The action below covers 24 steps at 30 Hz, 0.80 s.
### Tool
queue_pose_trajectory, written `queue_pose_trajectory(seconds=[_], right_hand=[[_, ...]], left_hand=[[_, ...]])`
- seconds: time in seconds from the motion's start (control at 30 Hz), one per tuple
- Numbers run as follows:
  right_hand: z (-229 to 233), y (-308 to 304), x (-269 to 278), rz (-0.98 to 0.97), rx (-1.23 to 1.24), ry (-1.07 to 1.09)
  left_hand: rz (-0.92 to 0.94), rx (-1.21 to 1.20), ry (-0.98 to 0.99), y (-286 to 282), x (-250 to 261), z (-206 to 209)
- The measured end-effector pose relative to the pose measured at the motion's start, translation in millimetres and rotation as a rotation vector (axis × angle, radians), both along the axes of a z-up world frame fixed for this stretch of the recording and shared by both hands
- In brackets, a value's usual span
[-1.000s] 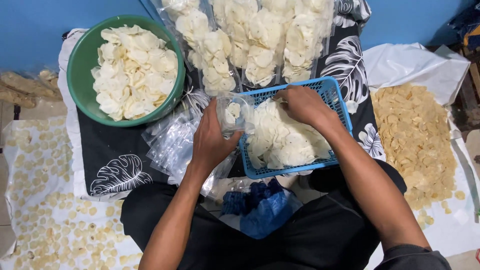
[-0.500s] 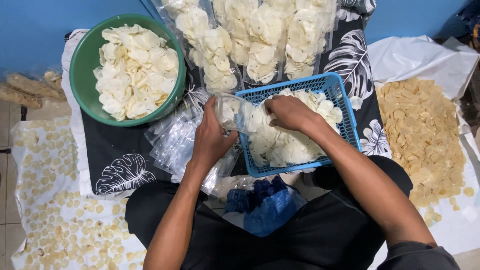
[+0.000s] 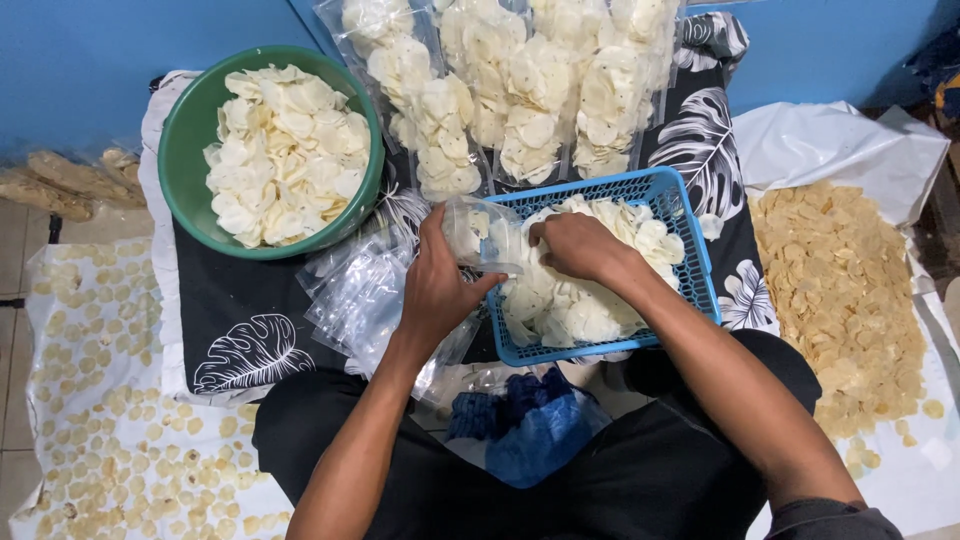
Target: Packing chips into small plastic bags using hands and a small plastic cup as a scoop
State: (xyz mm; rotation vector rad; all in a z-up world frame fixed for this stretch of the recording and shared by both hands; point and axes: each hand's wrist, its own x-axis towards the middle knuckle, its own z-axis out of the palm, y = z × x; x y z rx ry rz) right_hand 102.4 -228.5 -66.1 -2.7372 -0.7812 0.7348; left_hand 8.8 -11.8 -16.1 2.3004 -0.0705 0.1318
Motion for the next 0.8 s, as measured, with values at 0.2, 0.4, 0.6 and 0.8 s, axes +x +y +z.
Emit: queue_pose_trajectory(seconds=[0.2, 0.4, 0.6, 0.8], right_hand=[[18.4, 0.5, -3.8, -0.02, 0.019, -0.012], [27.0, -6.0, -6.5, -0.039, 0.019, 0.005], [92.8, -6.4, -18.9, -0.151, 0.217, -0.025], [103.7, -12.3, -28.4, -0.403, 0.879, -0.261]], left_hand=[[0.049, 0.071, -0.054, -5.7, -0.2, 0.1], [0.057, 0.007, 0.009, -0.7, -0.2, -5.9], [0.055, -0.024, 0.018, -0.4, 1.1, -9.8], [0.051, -0.024, 0.003, -1.5, -0.5, -9.0]])
